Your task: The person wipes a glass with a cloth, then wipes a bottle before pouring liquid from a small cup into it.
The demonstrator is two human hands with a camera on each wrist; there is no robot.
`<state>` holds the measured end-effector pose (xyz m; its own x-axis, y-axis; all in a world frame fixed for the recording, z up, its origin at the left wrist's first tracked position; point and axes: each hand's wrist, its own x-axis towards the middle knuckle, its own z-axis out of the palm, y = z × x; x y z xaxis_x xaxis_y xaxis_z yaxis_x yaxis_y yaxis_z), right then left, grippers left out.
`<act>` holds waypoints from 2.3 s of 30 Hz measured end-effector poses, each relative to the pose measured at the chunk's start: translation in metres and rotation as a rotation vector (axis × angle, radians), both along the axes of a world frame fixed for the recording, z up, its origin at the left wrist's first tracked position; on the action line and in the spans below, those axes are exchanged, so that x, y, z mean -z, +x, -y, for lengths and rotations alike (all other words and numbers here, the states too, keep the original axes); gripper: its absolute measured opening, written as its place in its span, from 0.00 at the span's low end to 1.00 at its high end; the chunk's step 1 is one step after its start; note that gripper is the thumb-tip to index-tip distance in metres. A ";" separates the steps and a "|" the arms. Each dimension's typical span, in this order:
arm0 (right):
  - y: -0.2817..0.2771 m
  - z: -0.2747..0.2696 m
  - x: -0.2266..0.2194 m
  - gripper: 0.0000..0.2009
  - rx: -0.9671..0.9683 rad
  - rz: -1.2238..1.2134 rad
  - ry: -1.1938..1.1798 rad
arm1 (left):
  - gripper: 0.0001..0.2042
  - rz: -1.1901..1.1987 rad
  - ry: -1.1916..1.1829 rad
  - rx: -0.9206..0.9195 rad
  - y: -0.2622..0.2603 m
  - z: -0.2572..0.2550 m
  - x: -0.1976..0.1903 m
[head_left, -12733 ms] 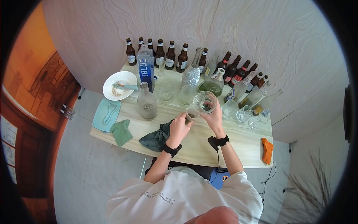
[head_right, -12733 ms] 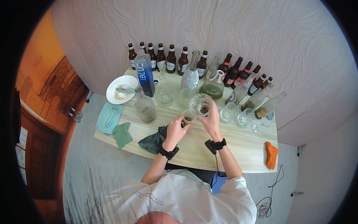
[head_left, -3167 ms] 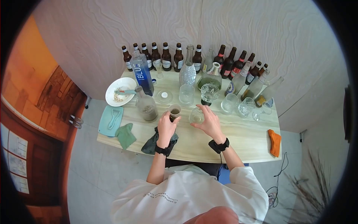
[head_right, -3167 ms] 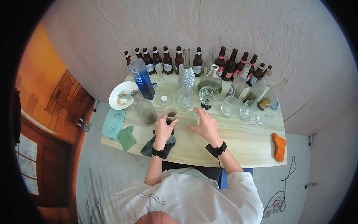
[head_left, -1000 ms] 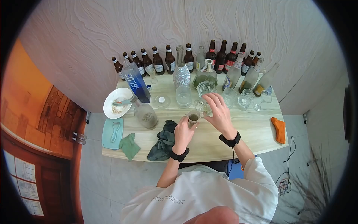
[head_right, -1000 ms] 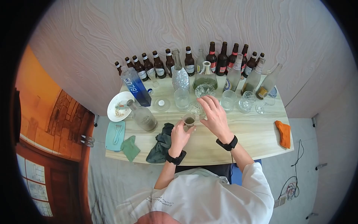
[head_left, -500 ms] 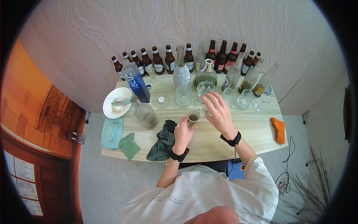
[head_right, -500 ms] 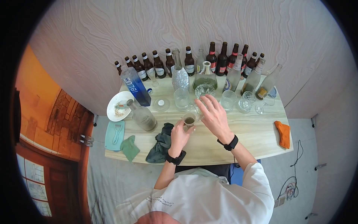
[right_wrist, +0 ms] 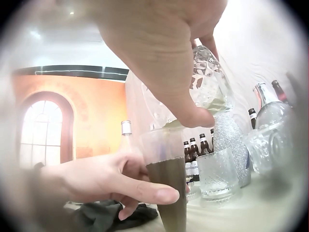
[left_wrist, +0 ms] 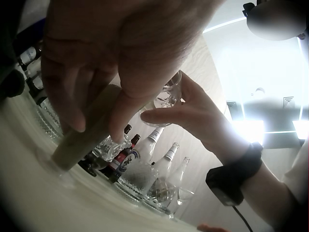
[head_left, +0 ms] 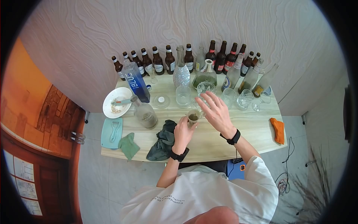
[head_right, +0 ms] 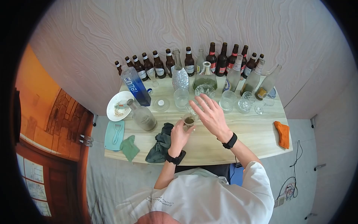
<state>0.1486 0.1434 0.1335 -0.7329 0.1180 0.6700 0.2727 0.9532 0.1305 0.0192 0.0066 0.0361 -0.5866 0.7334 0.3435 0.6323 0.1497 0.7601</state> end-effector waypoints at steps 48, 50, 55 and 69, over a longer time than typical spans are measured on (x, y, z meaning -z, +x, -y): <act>-0.103 -0.012 0.028 0.47 -0.365 -0.198 -1.203 | 0.21 0.100 -0.096 -0.064 -0.032 0.058 -0.009; -0.129 -0.007 0.023 0.47 -0.408 -0.171 -1.258 | 0.21 0.103 -0.094 -0.036 -0.035 0.065 -0.009; -0.199 -0.009 0.050 0.47 -0.550 -0.162 -1.465 | 0.21 0.098 -0.071 -0.011 -0.037 0.079 -0.008; -0.248 -0.011 0.127 0.49 -0.297 -0.176 -1.320 | 0.20 0.132 -0.112 -0.028 -0.031 0.087 -0.015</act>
<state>-0.0990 0.1543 0.0069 -0.7604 0.5914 0.2684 -0.0442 0.3651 -0.9299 -0.0121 -0.0802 0.0512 -0.6420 0.7454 0.1792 0.5222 0.2540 0.8141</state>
